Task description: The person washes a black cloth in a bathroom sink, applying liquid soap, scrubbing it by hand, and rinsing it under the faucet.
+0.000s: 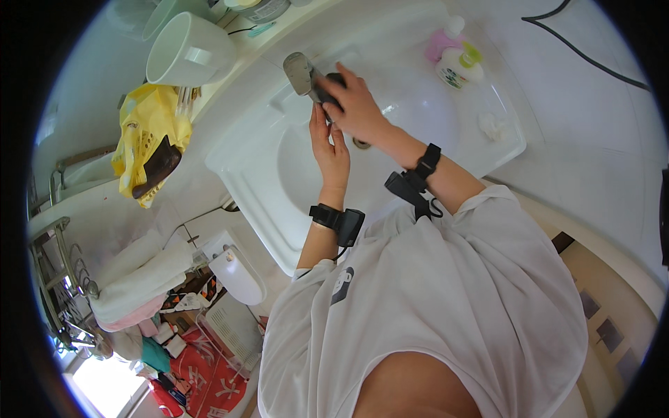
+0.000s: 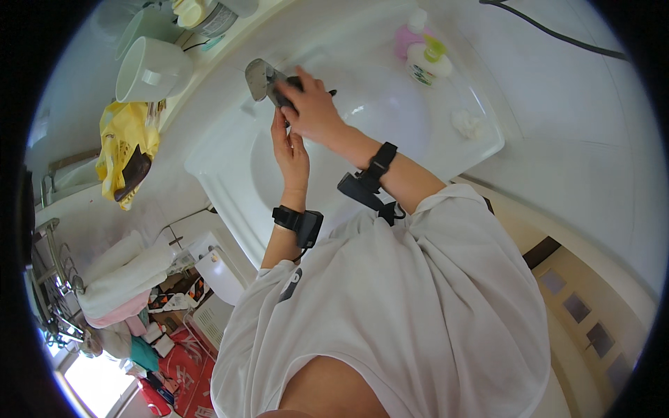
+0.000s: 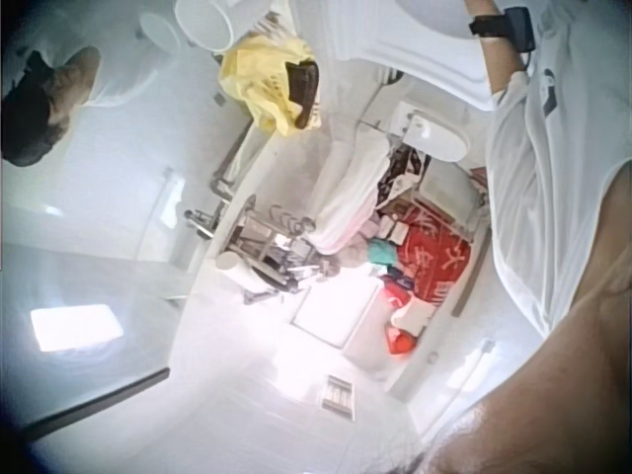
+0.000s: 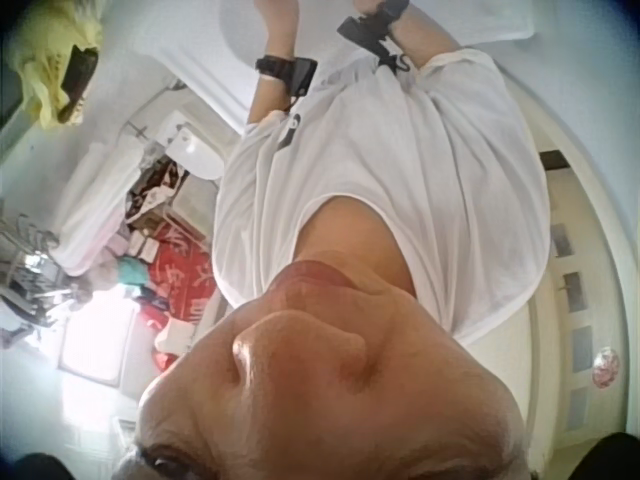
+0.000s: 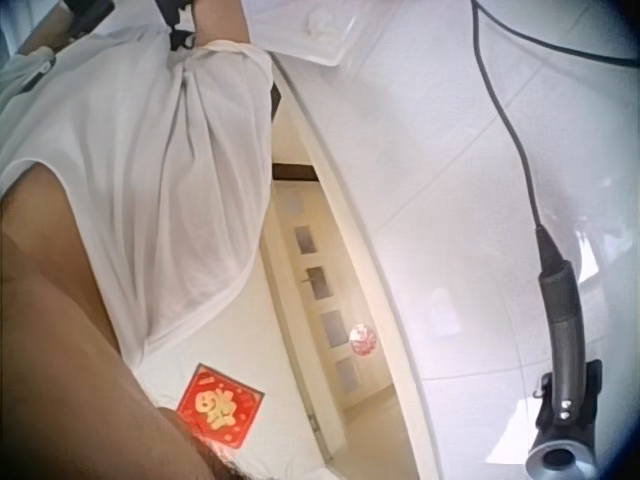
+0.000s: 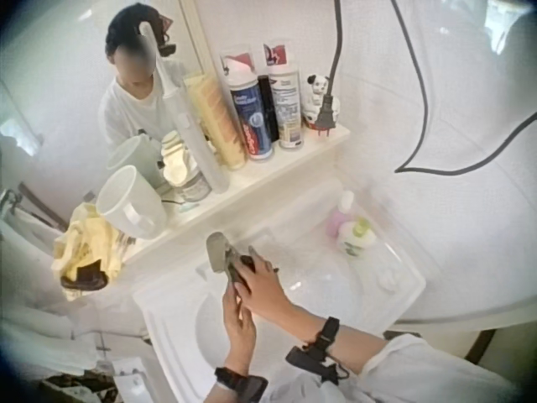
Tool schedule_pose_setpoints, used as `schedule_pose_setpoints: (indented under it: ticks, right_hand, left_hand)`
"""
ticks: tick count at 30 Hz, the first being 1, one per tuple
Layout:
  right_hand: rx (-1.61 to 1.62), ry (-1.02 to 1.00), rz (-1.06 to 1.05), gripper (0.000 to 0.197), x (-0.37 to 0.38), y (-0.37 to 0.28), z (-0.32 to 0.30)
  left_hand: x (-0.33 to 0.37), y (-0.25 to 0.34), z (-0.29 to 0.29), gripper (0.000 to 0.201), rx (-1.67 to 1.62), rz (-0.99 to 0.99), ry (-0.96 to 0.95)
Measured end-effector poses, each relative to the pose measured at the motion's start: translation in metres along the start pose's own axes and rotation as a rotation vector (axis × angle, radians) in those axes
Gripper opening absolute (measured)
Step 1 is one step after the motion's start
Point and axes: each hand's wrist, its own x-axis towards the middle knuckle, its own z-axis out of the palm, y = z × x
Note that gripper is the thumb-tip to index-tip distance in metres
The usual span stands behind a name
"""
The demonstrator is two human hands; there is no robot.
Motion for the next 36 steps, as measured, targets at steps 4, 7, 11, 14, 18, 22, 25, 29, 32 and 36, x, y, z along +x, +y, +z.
schedule_pose_setpoints:
  ticks: [4, 7, 11, 14, 18, 22, 25, 29, 32, 36]
  right_hand:
    - [-0.090, 0.054, -0.161, 0.044, 0.001, -0.002, 0.007]
    - [0.026, 0.051, -0.016, 0.034, 0.023, -0.001, 0.012]
    - [0.128, 0.194, 0.032, 0.025, 0.045, 0.005, 0.016]
    - [0.136, 0.292, -0.099, 0.022, 0.043, 0.004, 0.016]
    - [0.051, 0.230, -0.362, 0.014, 0.022, 0.001, 0.011]
    - [-0.040, 0.040, -0.484, 0.014, 0.012, -0.003, -0.001]
    - [0.026, -0.006, -0.483, 0.013, 0.015, 0.005, -0.006]
    - [0.386, 0.263, -0.029, 0.010, 0.043, 0.002, -0.028]
    - [0.338, 0.330, -0.351, 0.007, 0.066, -0.012, -0.027]
    - [0.086, 0.014, -0.665, 0.010, 0.086, -0.010, -0.011]
  left_hand:
    - [0.001, -0.006, 0.004, 0.046, 0.245, 0.151, -0.014]
    - [0.005, -0.002, 0.004, 0.043, 0.344, 0.239, 0.029]
    - [0.004, -0.001, 0.005, 0.043, 0.315, 0.172, 0.020]
    - [0.005, -0.003, 0.004, 0.044, 0.293, 0.153, 0.013]
    - [0.004, -0.006, 0.002, 0.041, 0.311, 0.152, 0.025]
    - [0.001, -0.002, -0.004, 0.041, 0.230, 0.027, -0.045]
    - [0.001, -0.006, -0.004, 0.046, 0.239, 0.062, -0.033]
    - [0.001, 0.001, 0.000, 0.052, 0.167, 0.090, -0.006]
    - [-0.002, 0.005, -0.001, 0.055, 0.183, 0.077, -0.030]
    - [0.000, 0.007, -0.002, 0.056, 0.179, 0.061, -0.026]
